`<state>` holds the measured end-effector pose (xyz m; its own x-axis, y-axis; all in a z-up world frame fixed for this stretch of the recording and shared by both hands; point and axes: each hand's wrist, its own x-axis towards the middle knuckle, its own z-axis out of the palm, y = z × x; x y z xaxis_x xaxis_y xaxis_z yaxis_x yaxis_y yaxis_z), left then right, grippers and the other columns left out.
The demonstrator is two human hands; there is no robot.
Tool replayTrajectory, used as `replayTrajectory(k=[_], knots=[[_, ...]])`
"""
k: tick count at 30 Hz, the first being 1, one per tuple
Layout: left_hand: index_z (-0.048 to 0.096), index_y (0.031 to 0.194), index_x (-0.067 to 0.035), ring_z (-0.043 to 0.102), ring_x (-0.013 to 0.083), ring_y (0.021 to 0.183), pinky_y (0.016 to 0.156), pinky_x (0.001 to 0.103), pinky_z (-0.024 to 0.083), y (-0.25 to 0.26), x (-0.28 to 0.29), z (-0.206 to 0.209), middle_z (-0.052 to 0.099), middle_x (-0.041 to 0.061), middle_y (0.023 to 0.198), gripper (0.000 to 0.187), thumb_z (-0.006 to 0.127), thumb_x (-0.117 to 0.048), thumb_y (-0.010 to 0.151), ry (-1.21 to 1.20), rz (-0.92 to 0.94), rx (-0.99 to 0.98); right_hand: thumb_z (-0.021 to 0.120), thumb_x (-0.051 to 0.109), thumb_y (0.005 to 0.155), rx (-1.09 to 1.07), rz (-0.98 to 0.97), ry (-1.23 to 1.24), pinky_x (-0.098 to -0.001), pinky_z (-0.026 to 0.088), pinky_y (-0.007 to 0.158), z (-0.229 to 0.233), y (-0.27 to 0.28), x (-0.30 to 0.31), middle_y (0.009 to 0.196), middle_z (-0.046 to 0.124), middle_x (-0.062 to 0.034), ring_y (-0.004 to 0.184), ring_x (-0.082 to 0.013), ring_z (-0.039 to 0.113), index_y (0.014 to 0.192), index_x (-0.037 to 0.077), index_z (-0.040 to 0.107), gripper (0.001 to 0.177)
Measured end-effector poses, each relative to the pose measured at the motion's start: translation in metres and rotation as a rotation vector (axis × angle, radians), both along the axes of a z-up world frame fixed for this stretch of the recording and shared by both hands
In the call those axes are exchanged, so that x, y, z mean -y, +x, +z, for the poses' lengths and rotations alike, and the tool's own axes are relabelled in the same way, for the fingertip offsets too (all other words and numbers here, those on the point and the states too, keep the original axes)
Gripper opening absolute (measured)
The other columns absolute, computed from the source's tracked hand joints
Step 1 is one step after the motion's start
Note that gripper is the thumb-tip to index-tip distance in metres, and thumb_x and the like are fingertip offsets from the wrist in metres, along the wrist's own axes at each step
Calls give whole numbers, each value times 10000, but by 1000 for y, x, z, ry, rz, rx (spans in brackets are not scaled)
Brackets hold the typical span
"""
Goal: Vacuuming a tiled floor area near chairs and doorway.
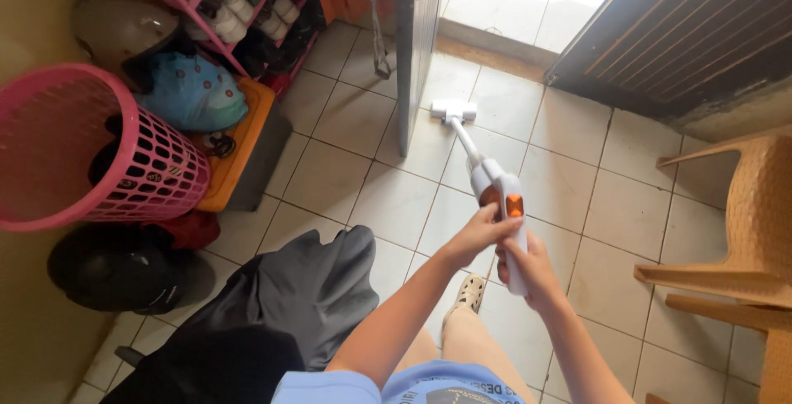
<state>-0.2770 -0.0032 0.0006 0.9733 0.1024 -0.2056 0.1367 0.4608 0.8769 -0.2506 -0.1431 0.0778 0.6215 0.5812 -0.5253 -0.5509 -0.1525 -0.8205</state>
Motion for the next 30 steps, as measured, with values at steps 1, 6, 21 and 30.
replayTrajectory(k=[1,6,21,30], knots=[[566,1306,39,623,161,1060,879,287,538,2,-5,2,637,138,1164,529,713,-353,984,-6,-4,-3,588,205,972,-3,-4,-6,-290,409,381,-1,1,-7,736,525,-34,452,-136,503,1114,72,525,205],[511,1263,-12,652,205,983,785,378,563,1,-15,24,632,122,1103,551,679,-407,918,-101,55,-151,636,123,910,33,-4,-1,-278,433,415,4,-1,-28,736,548,-27,480,-116,523,1015,60,539,156],[513,1252,-18,625,159,980,787,341,536,-102,82,57,622,77,1067,504,696,-367,937,-143,-3,-50,640,98,888,-6,66,-15,-292,428,406,25,-88,72,705,527,-30,472,-129,516,987,75,513,162],[532,1235,-13,612,146,1009,858,323,522,-181,172,77,617,75,1080,483,688,-381,963,-99,11,2,638,88,887,-19,136,-17,-289,417,408,36,-151,163,696,511,-36,466,-136,512,963,56,515,148]])
